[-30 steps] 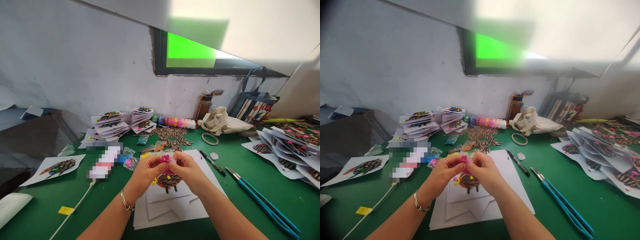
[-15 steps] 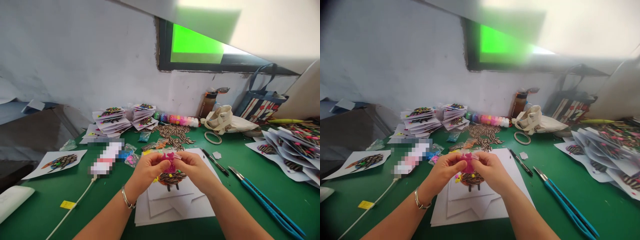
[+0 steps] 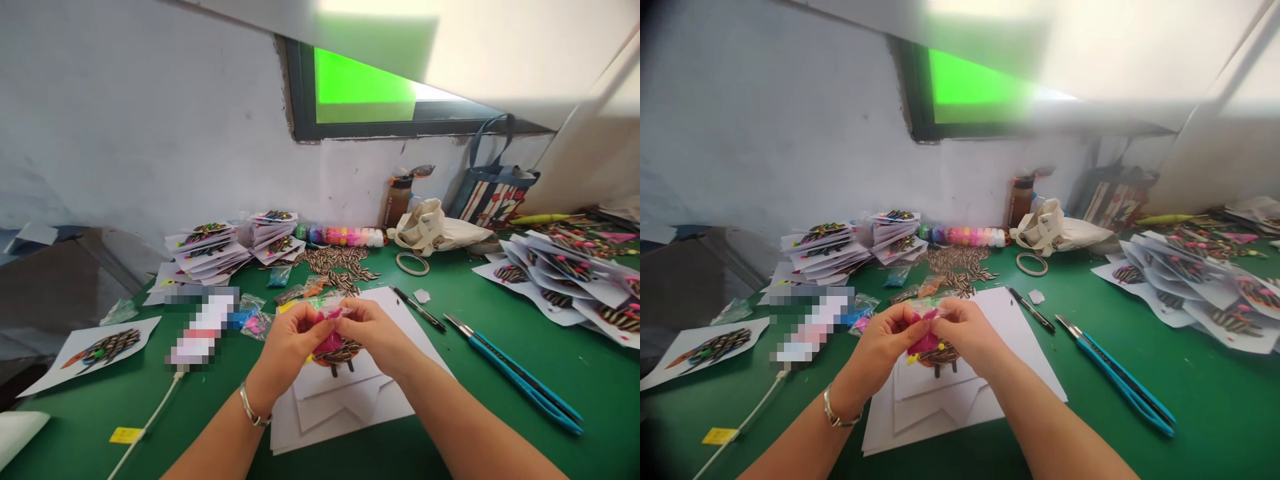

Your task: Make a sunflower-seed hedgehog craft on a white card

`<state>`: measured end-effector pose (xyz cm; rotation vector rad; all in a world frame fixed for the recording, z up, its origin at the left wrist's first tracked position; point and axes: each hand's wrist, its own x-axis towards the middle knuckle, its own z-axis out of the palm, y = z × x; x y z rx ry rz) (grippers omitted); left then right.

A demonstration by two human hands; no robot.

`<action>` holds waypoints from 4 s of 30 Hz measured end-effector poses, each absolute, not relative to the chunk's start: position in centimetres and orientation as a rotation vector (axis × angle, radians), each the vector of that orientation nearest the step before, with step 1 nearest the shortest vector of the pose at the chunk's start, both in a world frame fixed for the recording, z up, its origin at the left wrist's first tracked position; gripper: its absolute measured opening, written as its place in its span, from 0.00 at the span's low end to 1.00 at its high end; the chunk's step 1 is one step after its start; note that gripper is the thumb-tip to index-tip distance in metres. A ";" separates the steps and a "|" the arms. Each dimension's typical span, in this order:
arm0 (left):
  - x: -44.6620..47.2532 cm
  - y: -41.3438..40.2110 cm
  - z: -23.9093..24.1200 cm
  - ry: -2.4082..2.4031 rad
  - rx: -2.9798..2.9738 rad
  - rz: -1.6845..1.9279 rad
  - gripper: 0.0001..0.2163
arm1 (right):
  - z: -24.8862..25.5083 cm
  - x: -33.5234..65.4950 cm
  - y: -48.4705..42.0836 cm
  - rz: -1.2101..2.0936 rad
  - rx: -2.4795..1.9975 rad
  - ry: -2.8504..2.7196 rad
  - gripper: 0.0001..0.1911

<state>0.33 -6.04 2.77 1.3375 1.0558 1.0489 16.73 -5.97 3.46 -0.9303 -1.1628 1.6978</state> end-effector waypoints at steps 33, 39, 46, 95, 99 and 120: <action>0.0 -5.9 2.4 1.103 1.465 1.031 0.10 | 2.8 17.9 -5.9 1.583 -1.086 -1.472 0.11; 0.1 -6.2 2.1 0.977 1.335 0.868 0.14 | 2.8 17.9 -6.0 1.428 -1.156 -1.522 0.17; 0.3 -6.6 3.0 0.891 1.270 0.904 0.16 | 2.9 17.5 -6.3 1.592 -1.061 -1.375 0.19; -0.7 -6.0 3.5 1.245 1.557 1.099 0.13 | 3.2 17.0 -6.2 1.330 -1.155 -1.395 0.13; 0.1 -6.4 3.7 1.137 1.516 1.017 0.11 | 2.8 16.7 -6.3 1.367 -1.128 -1.413 0.13; 0.4 -6.4 3.8 1.253 1.552 0.987 0.10 | 3.5 17.0 -6.4 1.162 -1.165 -1.472 0.07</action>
